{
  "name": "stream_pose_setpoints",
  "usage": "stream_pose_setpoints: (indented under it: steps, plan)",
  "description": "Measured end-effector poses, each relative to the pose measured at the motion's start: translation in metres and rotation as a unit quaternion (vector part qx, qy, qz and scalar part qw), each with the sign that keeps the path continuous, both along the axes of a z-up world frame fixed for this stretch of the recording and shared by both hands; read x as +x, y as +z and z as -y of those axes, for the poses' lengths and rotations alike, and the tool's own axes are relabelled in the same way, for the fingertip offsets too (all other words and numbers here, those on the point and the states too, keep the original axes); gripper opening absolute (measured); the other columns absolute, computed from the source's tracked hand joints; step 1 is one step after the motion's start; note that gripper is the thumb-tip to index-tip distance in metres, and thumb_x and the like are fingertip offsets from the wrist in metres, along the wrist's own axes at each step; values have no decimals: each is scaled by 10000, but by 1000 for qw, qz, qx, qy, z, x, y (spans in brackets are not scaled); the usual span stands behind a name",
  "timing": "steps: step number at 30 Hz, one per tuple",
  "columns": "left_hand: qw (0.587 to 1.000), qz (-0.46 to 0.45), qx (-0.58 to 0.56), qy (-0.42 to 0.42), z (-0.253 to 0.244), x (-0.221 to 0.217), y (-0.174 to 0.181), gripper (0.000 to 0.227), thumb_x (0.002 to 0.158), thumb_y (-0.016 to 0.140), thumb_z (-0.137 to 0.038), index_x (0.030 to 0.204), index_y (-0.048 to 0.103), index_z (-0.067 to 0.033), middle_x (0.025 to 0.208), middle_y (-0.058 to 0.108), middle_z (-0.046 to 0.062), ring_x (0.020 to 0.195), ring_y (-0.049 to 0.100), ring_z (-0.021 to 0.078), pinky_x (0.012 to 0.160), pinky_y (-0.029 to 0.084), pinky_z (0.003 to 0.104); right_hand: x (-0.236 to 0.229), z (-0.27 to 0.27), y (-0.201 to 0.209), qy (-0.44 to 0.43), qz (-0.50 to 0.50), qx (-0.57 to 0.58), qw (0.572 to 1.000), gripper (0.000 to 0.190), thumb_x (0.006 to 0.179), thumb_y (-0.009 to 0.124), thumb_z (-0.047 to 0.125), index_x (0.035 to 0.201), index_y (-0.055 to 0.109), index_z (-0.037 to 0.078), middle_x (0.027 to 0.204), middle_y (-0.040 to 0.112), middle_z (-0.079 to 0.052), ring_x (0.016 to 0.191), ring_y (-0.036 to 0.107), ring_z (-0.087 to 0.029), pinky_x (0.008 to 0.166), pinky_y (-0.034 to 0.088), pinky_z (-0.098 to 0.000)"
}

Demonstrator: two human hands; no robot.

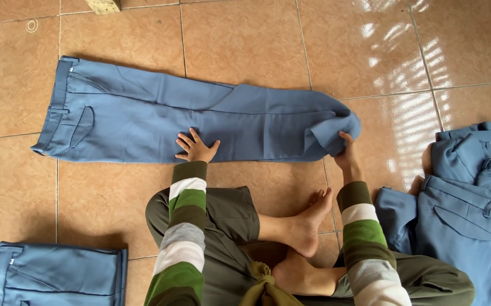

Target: Folding blue trousers into neat rectangular shapes on a tiled floor.

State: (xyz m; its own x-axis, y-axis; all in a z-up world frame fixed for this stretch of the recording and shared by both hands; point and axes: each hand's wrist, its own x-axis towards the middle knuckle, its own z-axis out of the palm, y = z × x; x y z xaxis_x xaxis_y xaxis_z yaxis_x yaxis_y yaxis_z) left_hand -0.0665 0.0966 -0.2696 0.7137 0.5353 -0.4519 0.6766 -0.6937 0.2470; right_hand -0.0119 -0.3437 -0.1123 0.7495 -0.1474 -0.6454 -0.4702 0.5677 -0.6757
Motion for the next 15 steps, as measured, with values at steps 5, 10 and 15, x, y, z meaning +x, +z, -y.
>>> stream_pose_setpoints:
  steps: [5,10,15]
  plan:
    - [1000,-5,-15,-8,2,0,8,1173,838,546,-785,1658,-23,-169,1686,-74,264,1557,-100,441,1069,45,856,25,35,-13,13,21,-155,988,993,847,819,218,1594,194,29,1609,194,-255,1508,223,-426,1228,244,-511]
    - [1000,-2,-24,-17,2,-1,2,1088,879,491,-777,1657,-40,-232,1700,-85,208,1570,-103,383,1084,41,839,36,82,-72,44,82,-510,855,528,732,670,181,1252,581,207,1150,663,-122,1174,587,-345,1015,409,-475]
    - [1000,12,-7,-1,-5,0,-8,1077,889,447,-812,1654,-47,-237,1711,-78,166,1580,-87,330,1122,27,805,26,202,-221,-81,-92,-435,892,702,683,837,142,1319,542,172,1231,636,-241,1085,654,-442,558,588,-477]
